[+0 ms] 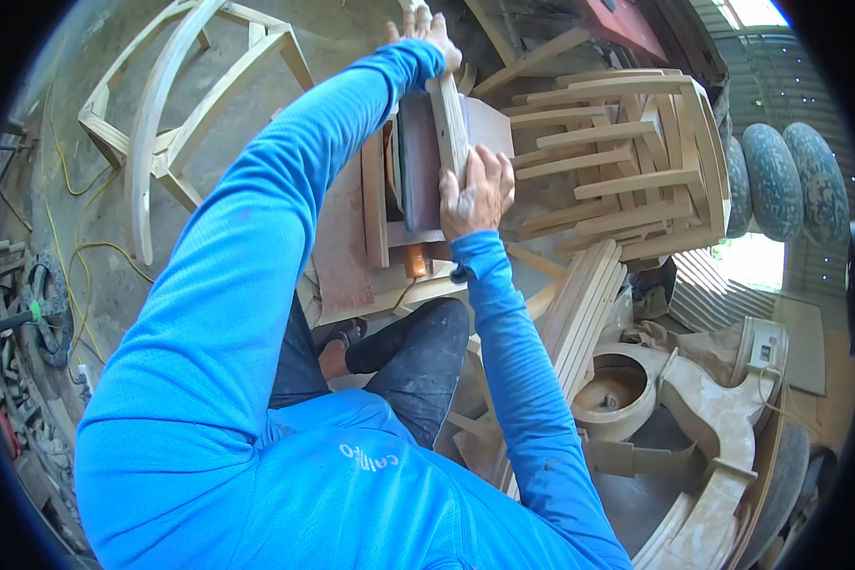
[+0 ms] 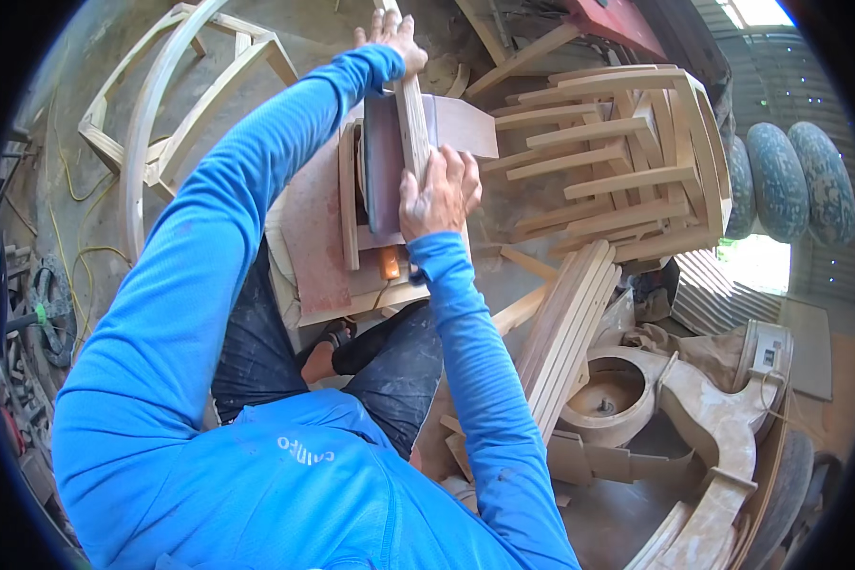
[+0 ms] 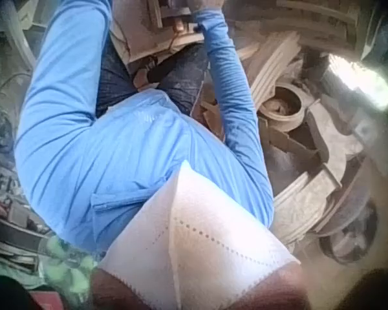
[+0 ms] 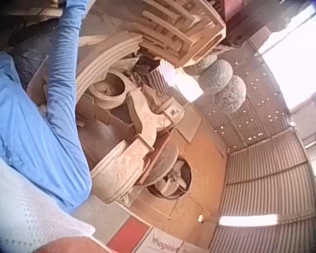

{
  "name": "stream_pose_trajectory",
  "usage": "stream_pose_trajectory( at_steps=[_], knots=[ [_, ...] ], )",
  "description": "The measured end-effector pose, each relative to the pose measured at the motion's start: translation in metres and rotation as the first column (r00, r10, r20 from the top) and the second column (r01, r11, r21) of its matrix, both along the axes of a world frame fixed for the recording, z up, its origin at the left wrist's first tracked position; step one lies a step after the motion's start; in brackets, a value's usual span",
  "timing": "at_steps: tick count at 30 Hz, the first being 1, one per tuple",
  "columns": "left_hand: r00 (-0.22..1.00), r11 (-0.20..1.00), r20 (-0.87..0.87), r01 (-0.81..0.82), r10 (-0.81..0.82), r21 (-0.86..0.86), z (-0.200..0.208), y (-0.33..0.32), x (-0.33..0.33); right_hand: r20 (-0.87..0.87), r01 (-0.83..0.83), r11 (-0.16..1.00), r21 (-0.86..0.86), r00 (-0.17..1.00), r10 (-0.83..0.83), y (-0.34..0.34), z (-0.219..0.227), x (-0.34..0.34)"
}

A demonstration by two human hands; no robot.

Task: Sanding curved wooden chair components using a belt sander.

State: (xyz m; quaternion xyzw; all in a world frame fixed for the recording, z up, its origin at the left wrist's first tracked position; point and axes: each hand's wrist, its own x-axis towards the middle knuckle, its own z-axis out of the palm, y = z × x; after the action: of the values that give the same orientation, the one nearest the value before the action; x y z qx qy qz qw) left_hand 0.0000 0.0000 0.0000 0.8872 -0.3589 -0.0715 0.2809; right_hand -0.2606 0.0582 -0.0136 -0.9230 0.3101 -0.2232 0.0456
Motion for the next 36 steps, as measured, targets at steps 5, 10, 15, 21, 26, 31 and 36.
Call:
stream_pose_trajectory(
  at_steps=[5,10,15,21,26,31,36],
  knots=[
    [0.995,0.983,0.069,0.064,-0.077,0.173,0.008,0.046,-0.079,0.092,-0.009,0.998,0.066,0.996,0.003,0.056,-0.016,-0.089],
    [0.978,0.958,0.114,0.143,-0.176,0.248,0.031,0.088,-0.164,0.120,0.031,0.991,0.129,0.992,-0.047,0.097,-0.038,-0.198],
    [0.974,0.960,0.179,0.091,-0.141,0.266,0.026,0.094,-0.140,0.038,0.032,0.991,0.129,0.999,-0.038,0.119,-0.083,-0.298],
    [0.907,0.940,0.320,0.180,-0.272,0.290,0.024,0.114,-0.177,-0.106,0.141,0.958,0.250,0.987,-0.117,0.146,-0.163,-0.448],
    [0.850,0.909,0.376,0.244,-0.369,0.339,0.026,0.169,-0.307,-0.503,0.404,0.831,0.383,0.845,-0.180,0.206,-0.219,-0.538],
    [0.890,0.935,0.289,0.326,-0.353,0.137,-0.003,0.190,-0.328,-0.465,0.405,0.769,0.495,0.871,-0.159,0.252,-0.228,-0.556],
    [0.919,0.946,0.227,0.301,-0.323,0.123,0.015,0.155,-0.238,-0.295,0.290,0.867,0.405,0.939,-0.176,0.200,-0.188,-0.499]
  ],
)
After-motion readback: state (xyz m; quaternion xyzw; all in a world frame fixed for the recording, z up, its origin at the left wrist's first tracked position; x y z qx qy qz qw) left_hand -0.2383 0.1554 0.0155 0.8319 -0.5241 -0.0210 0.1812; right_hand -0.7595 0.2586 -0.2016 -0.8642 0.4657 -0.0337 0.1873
